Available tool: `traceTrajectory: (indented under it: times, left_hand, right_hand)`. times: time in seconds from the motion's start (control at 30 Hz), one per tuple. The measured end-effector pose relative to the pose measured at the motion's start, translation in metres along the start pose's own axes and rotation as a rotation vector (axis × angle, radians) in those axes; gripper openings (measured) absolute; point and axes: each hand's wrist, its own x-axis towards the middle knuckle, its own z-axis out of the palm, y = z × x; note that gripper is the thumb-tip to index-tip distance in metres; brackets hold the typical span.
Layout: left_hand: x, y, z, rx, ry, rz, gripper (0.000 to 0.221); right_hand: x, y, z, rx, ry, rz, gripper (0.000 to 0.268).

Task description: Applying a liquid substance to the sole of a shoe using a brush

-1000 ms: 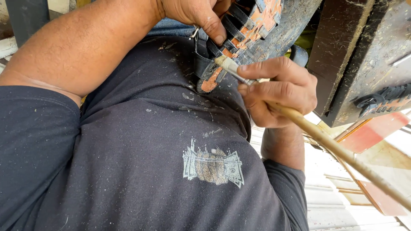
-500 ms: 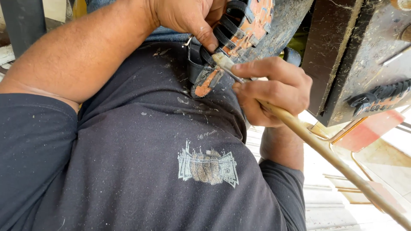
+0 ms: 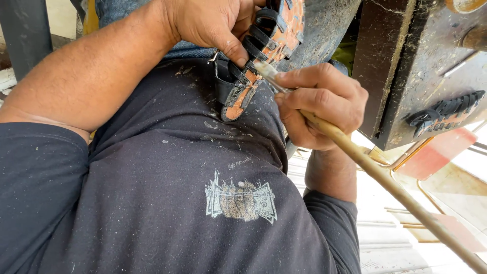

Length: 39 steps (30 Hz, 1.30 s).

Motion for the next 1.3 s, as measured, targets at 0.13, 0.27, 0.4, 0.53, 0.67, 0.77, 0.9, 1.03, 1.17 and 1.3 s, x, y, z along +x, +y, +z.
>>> traceTrajectory:
  times: [0.13,0.27,0.4,0.53,0.67,0.77,0.9,1.03,1.17,1.3]
  left_hand:
    - [-0.002,0.007,0.004,-0.265,-0.010,-0.008,0.090]
    - [0.000,0.009,0.001,-0.029,0.006,-0.022,0.078]
    - [0.002,0.023,0.005,-0.205,0.030,0.066,0.083]
    - [0.000,0.036,0.012,-0.405,-0.024,0.103,0.080]
    - [0.000,0.026,0.008,-0.271,0.030,0.054,0.085]
    - [0.000,0.031,0.008,-0.484,-0.072,0.144,0.078]
    - [0.004,0.036,0.011,-0.465,-0.074,0.156,0.073]
    - [-0.001,0.030,0.007,-0.449,-0.050,0.122,0.077]
    - [-0.008,-0.022,-0.001,-0.150,0.025,-0.104,0.035]
    - [-0.011,-0.030,-0.001,-0.029,0.091,-0.050,0.037]
  right_hand:
    - [-0.004,0.003,-0.002,0.025,0.040,-0.045,0.010]
    - [-0.001,0.001,-0.002,-0.011,0.038,0.045,0.013]
    - [-0.001,0.004,-0.005,-0.018,0.104,0.057,0.012]
    - [0.002,0.006,-0.011,-0.026,0.134,0.002,0.011]
    - [0.001,0.011,-0.010,-0.017,0.040,0.061,0.012]
    - [0.005,0.022,-0.010,0.142,0.081,-0.011,0.008]
    - [0.013,0.029,-0.012,0.038,0.277,-0.017,0.019]
    - [0.015,0.017,-0.010,0.174,0.038,-0.029,0.013]
    - [-0.002,0.020,0.004,0.217,0.168,0.092,0.016]
    - [-0.010,0.013,0.019,0.303,0.004,0.092,0.015]
